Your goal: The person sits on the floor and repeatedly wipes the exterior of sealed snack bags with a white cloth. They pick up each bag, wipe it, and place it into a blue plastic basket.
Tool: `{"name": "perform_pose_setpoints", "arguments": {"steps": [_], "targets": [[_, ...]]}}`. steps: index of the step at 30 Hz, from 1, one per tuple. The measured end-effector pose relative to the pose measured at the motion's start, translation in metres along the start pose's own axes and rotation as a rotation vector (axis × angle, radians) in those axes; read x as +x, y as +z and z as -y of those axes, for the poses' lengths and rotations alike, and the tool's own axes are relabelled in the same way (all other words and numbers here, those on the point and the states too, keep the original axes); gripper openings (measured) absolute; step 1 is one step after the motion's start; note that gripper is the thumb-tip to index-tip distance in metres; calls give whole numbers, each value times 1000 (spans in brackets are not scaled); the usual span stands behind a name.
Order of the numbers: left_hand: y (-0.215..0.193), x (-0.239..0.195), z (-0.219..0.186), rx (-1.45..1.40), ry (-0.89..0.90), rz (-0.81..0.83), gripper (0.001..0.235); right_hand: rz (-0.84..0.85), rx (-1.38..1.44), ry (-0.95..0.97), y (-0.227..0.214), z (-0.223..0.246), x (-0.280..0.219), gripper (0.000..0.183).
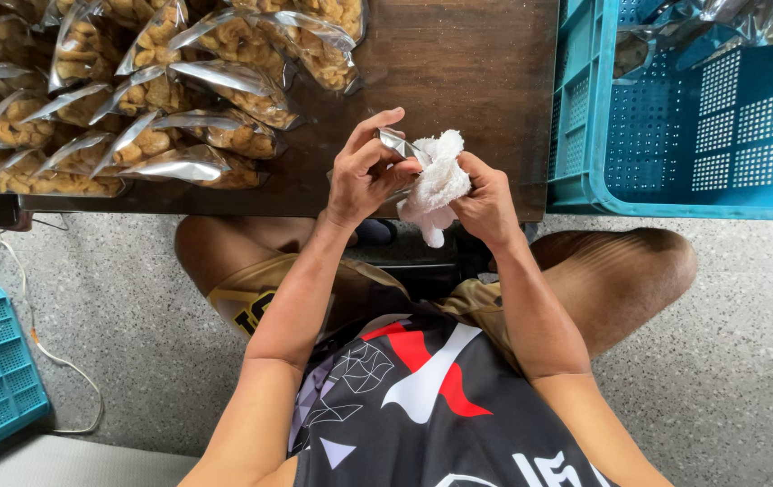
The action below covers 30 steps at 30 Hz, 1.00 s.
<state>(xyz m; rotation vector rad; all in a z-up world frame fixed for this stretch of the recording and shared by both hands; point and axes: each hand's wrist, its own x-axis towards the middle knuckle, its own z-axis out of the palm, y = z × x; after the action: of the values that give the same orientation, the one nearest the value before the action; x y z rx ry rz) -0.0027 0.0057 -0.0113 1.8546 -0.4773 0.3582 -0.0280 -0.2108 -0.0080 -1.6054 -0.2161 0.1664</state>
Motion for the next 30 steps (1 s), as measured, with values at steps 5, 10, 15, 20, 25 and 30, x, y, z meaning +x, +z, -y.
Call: {"name": "perform_pose_setpoints", "arguments": {"steps": [5,10,15,20,25,30], "targets": [[2,0,4,-40,-19,-15,33,-2,48,6,-1,2,-1,28],[1,0,4,-59,41,-7,24,-16,87,13,2,-1,0,30],[-3,2,-5,-54,-6,8,16,-16,109,13,0,-1,-3,28],[2,3,-22,21,-32,121,18,-82,-423,-83,8,6,0,33],[9,3,-33,141,78,98,15,-98,-620,40,17,13,15,21],[-3,5,-42,104,-78,143,10,2,-365,40,8,36,14,30]]}}
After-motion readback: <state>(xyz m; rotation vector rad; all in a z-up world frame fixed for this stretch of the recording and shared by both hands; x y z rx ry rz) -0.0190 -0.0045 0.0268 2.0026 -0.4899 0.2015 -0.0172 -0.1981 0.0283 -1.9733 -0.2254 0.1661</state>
